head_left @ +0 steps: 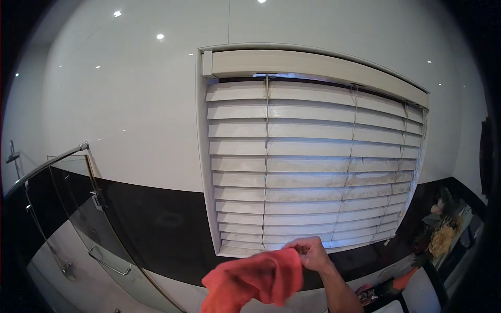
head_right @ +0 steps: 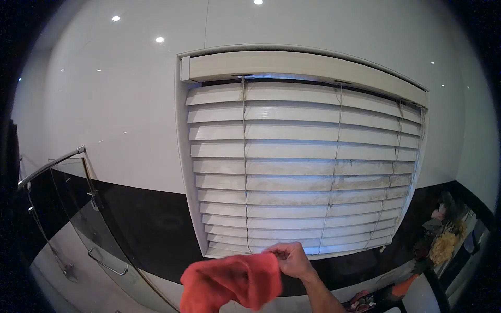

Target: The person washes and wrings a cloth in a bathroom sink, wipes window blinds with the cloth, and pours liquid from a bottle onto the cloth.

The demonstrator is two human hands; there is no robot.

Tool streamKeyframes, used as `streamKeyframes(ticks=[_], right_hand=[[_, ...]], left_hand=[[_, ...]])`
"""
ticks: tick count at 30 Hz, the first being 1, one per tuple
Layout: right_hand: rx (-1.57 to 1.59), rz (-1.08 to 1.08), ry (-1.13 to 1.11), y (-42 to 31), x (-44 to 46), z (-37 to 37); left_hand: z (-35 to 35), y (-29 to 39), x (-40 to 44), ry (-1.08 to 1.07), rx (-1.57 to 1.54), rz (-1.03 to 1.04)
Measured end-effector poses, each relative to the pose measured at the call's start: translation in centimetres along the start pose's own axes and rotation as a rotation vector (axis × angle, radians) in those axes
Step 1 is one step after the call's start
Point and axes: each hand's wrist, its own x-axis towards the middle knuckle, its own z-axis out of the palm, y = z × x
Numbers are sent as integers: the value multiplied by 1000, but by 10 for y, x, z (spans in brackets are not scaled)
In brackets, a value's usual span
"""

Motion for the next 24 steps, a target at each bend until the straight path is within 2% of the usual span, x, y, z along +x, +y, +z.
streamKeyframes(ticks=[1,2,4,7,11,15,17,20,22,24], right_hand=[[108,-68,94,-10,8,9],[210,-10,154,-28,14,12],[396,-114,246,-56,37,17],[595,-97,355,-85,76,21],[829,-80,522,-75,116,12],[1011,-121,508,-81,145,7],[1224,-17,461,-79,160,7],[1134,-159,517,-73,173,9],[1154,-125,554,-77,174,5],[1091,-152,456,-80,176,3]], left_hand=[[-5,6,-2,36,3,38],[-11,14,-3,72,10,85],[-17,30,2,127,46,176],[-17,43,14,171,170,286],[-12,54,22,188,439,389],[-2,70,60,253,846,600],[5,83,88,324,1036,725],[6,98,126,432,1233,843],[0,108,147,492,1317,862],[-6,116,161,511,1372,847]])
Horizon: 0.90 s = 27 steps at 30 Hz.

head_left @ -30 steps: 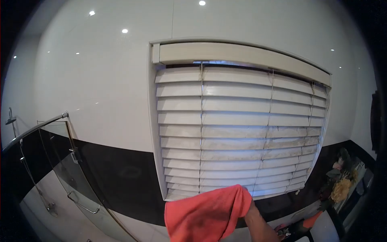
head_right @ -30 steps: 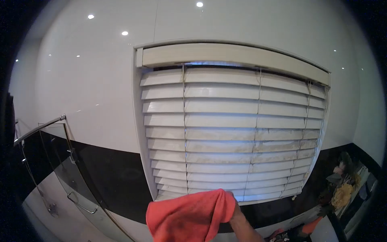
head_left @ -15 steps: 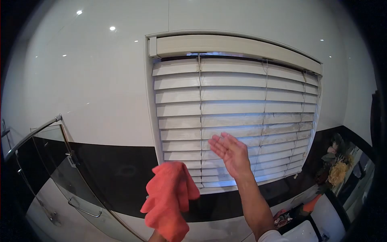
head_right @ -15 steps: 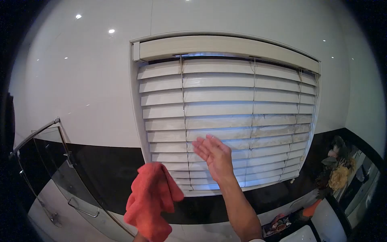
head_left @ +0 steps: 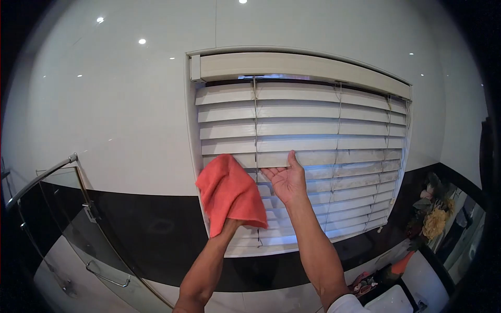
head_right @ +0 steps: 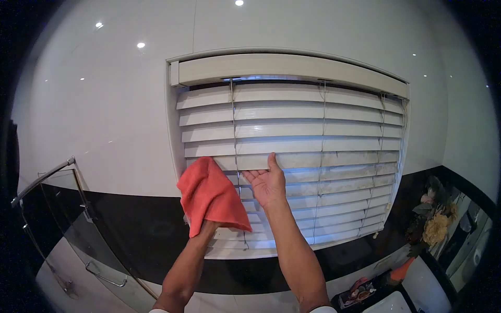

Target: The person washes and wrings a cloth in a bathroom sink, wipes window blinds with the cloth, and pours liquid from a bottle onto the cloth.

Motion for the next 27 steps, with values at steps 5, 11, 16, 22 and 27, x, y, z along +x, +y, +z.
streamKeyframes(ticks=[5,11,16,22,27], right_hand=[[-31,-13,-37,9,15,-13],[-97,-22,42,-2,5,-12],[-95,-26,56,0,4,-10],[-96,-2,17,-4,-1,-10],[-97,-14,5,0,0,-8]], left_hand=[[9,11,-2,-43,48,73],[7,-17,5,-58,93,27],[21,4,10,-33,101,63],[6,-15,13,-41,121,10],[19,2,13,-26,107,38]])
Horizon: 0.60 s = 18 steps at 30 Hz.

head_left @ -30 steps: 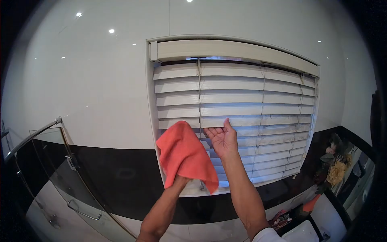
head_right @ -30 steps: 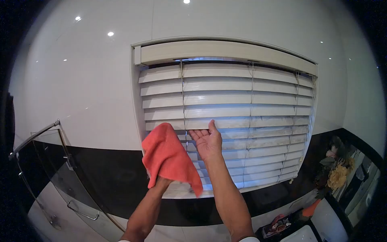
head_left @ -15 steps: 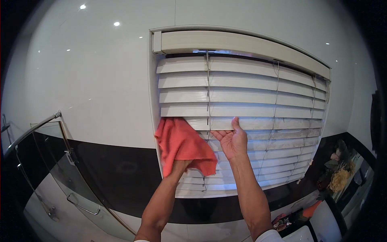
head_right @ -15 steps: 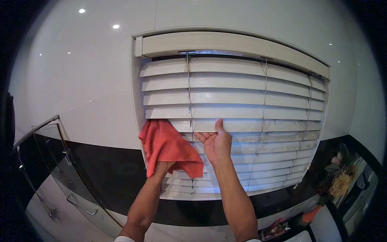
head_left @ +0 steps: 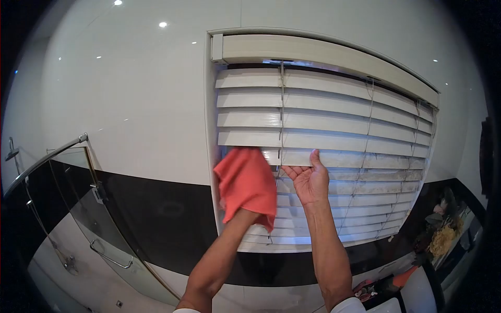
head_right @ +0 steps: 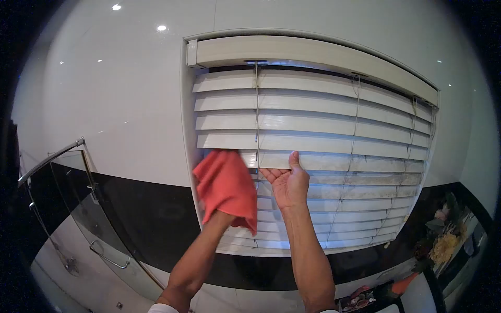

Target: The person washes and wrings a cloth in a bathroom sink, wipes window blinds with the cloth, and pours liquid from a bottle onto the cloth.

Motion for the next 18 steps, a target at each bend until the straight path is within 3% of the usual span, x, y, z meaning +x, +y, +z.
streamKeyframes(ticks=[7,11,13,18], right_hand=[[-21,7,31,3,-1,2],[49,-2,-67,-1,1,-13],[-61,-68,-69,-8,-12,-24],[162,-192,146,-64,-26,-36]], left_hand=[[-2,-3,-9,-28,-42,-20],[8,28,-49,-7,-119,3],[10,39,-57,-14,-154,11],[19,72,-45,-36,-194,96]])
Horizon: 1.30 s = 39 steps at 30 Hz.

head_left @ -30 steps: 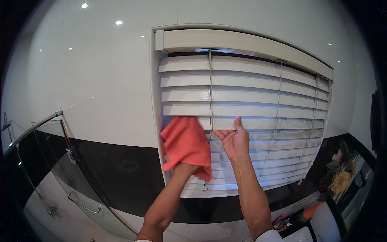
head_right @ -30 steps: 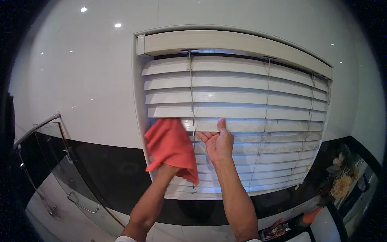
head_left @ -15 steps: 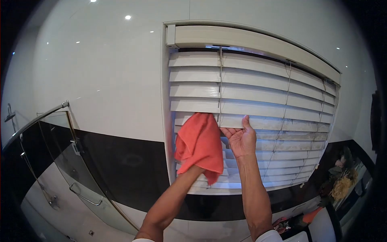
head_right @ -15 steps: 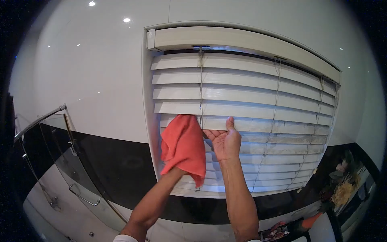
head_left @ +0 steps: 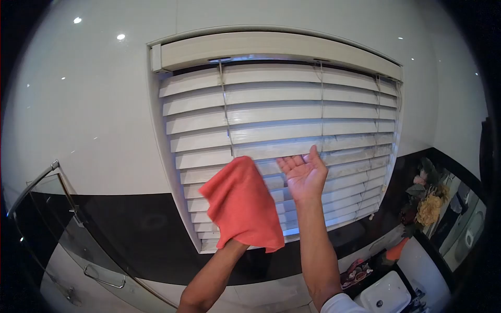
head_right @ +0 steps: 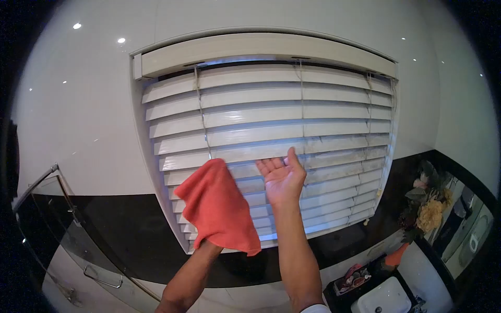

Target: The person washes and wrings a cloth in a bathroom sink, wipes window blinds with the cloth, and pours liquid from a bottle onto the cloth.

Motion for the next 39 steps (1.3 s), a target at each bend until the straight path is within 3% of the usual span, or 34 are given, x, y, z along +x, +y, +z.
streamKeyframes(ticks=[5,13,18,28,37,39], right_hand=[[-22,-19,-6,-12,20,-3],[-133,14,-14,-14,16,0],[-146,1,-13,-14,29,-12],[-103,59,-88,-20,22,-5],[-125,98,-90,-29,29,-25],[-314,188,-31,-42,26,-33]], left_hand=[[15,28,40,-31,28,103],[23,21,57,2,86,8],[35,61,56,-7,49,118],[26,8,63,51,122,-80],[50,50,62,3,51,73],[52,52,62,-1,45,67]])
